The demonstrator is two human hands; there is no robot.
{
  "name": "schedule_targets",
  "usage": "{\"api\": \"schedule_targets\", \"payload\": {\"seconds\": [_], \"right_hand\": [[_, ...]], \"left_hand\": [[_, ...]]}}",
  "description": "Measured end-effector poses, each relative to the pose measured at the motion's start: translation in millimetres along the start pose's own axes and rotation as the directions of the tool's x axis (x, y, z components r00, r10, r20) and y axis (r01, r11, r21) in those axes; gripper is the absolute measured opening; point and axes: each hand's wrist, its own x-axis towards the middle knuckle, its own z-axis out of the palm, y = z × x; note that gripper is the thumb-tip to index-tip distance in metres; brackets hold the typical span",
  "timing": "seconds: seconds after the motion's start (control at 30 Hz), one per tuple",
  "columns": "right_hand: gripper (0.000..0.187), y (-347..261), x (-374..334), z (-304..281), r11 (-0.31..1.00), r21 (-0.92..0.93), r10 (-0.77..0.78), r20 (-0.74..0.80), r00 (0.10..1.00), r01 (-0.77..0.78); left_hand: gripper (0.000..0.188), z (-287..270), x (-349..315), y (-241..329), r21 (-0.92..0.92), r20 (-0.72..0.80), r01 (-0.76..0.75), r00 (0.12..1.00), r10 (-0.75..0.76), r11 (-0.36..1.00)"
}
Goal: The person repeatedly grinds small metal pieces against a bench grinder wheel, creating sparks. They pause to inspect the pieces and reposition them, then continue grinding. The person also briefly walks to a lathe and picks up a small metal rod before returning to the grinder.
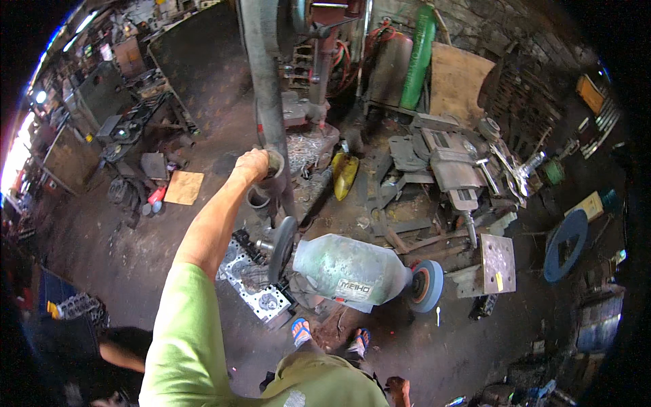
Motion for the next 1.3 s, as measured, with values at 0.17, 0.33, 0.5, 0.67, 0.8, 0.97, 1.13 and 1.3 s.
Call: {"api": "schedule_targets", "payload": {"seconds": [0.17,0.33,0.5,0.67,0.8,0.97,1.13,1.3], "right_hand": [[0.011,56.5,-33.8,4.6,0.998,0.008,-0.06,-0.057,0.997,0.061],[0.015,94.0,-48.1,23.9,0.97,0.232,0.076,-0.033,0.997,-0.066],[0.015,85.0,-33.7,38.8,0.995,0.083,-0.046,-0.138,0.989,0.058],[0.011,35.9,-18.4,33.3,0.96,0.28,0.015,-0.086,0.996,0.01],[0.016,-14.1,2.7,30.8,0.982,0.185,-0.021,-0.055,0.998,0.03],[0.025,-107.1,9.6,41.1,0.909,-0.007,-0.409,-0.205,0.889,0.416],[0.038,-173.2,4.1,49.5,0.884,-0.158,-0.46,-0.129,0.879,0.44],[0.033,-214.1,-29.7,56.3,0.836,-0.141,-0.521,0.101,0.848,0.53]], "left_hand": [[0.033,36.3,50.2,-0.4,-0.023,0.183,-0.114,0.976,0.116,0.993],[0.032,50.7,65.1,-2.3,0.055,0.319,-0.024,0.948,0.005,0.998],[0.035,7.1,52.9,-10.0,0.171,0.341,-0.032,0.94,-0.029,0.985],[0.028,-29.5,-22.2,-79.9,-0.445,-0.196,-0.178,0.976,0.099,0.878],[0.021,24.6,-115.3,-133.7,-0.855,-0.242,-0.062,0.925,-0.291,0.515],[0.016,186.3,-231.1,-142.8,-0.904,0.237,0.386,0.808,-0.539,0.181],[0.013,293.5,-304.9,-46.1,-0.804,0.546,0.592,0.771,-0.327,0.055],[0.024,278.0,-335.7,103.6,-0.825,0.544,0.499,0.829,0.13,0.265]]}}
